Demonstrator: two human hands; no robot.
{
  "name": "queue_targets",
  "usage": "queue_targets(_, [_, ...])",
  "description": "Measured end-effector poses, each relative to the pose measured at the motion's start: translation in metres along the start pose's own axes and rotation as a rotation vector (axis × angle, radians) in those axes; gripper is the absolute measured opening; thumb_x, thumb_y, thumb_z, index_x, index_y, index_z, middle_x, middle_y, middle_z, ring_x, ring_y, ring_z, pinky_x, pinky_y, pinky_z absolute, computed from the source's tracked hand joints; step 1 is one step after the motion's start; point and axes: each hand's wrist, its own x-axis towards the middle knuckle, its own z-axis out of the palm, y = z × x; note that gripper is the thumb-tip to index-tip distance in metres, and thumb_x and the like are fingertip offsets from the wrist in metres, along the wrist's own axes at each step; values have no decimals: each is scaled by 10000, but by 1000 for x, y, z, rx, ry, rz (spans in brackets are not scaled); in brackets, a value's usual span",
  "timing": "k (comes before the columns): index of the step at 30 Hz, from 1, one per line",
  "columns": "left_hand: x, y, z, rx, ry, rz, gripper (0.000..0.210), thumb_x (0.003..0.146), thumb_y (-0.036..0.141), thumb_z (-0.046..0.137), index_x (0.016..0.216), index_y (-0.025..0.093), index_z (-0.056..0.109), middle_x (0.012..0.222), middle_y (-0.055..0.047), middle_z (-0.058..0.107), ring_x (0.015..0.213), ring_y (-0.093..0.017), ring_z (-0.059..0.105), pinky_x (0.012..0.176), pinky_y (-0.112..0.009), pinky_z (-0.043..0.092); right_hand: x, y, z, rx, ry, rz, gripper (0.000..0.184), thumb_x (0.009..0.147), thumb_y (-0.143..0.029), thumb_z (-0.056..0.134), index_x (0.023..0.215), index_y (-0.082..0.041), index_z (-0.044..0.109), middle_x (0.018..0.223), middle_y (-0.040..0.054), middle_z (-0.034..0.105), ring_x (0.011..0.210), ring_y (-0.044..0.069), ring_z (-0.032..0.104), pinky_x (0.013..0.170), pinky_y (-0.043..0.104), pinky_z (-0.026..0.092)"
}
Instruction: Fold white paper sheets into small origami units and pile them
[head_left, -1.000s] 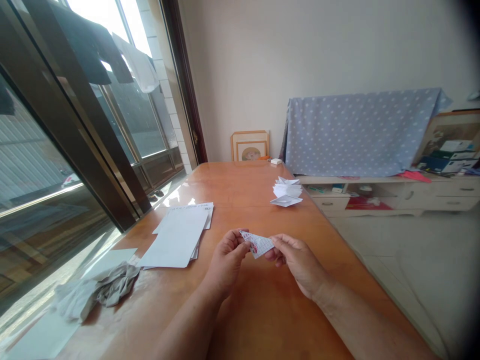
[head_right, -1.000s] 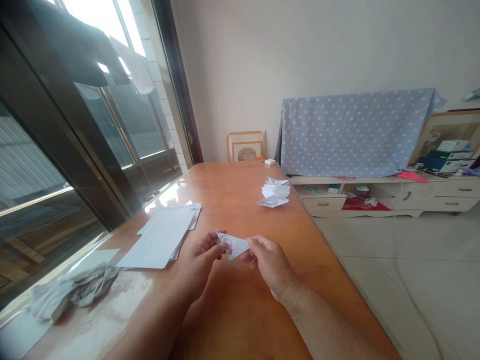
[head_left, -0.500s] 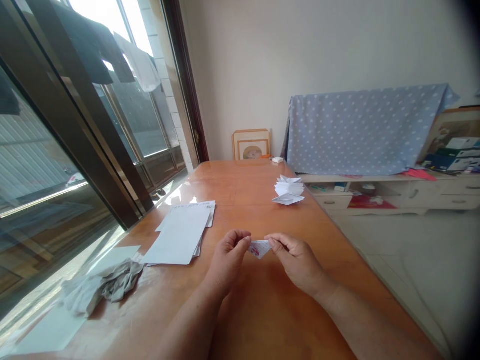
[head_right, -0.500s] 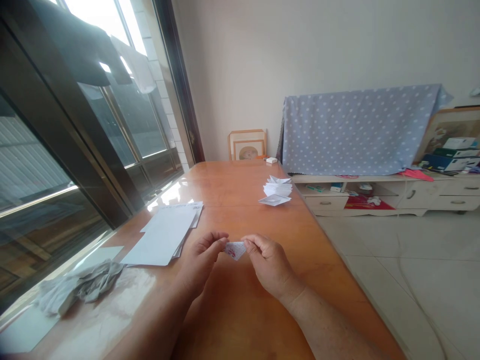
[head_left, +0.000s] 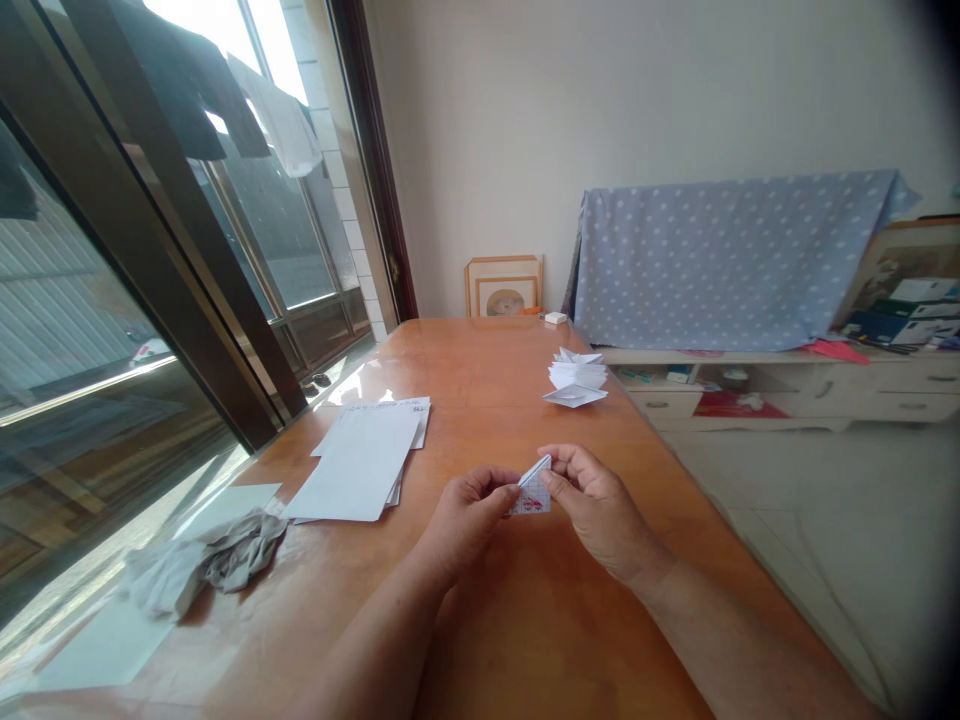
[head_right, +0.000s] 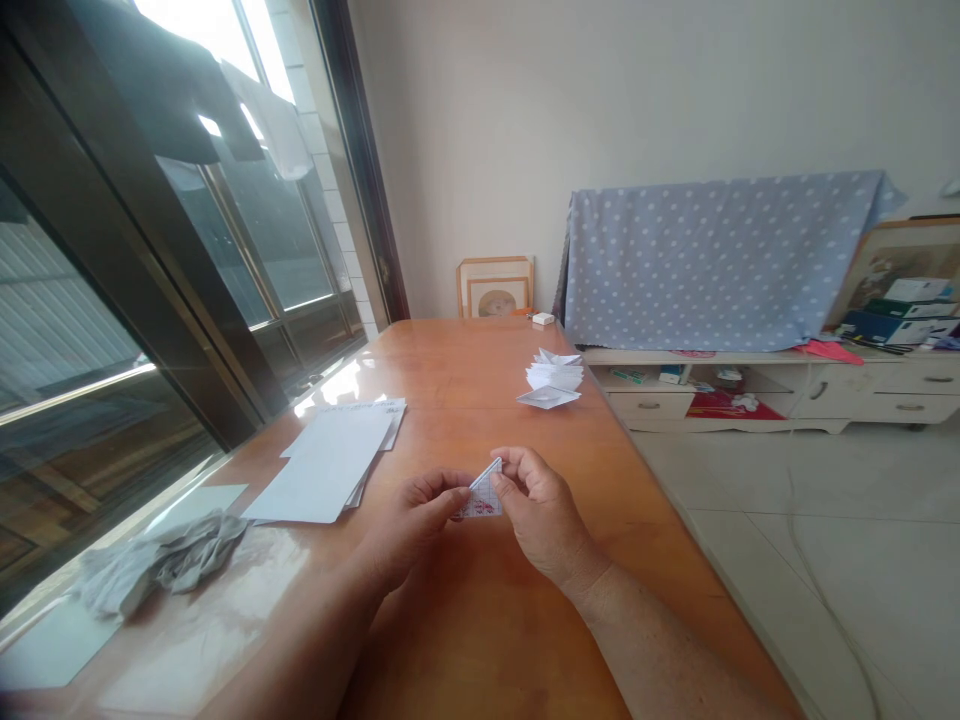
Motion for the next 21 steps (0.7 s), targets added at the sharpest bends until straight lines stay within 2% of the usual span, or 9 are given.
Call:
queue_targets(7, [-2,-3,-1,-176,-152,-114,222,780,347,706,900,165,748,752,-39,682,637,-132,562,610,-240,409,-3,-8,2,198,-45,80,334,849,-329,649,1161,-253,556,871,-10,606,711,147,552,679,287,457])
queue_targets(15, [-3,-3,-1,-220,-237,-115,216,795,317,687,921,156,758,731,-37,652,609,-106,509,584,-228,375,-6,-13,2,252,-66,108,342,852,-307,642,1170,-264,522,862,-18,595,656,131,526,627,278,433])
queue_targets(21, [-4,0,0,-187,-280,-99,220,817,306,653,942,151,748,743,-42,651,620,-116,522,610,-240,404,-6,-13,1,263,-73,122,340,846,-313,648,1159,-271,524,849,-22,592,631,127,519,579,265,416])
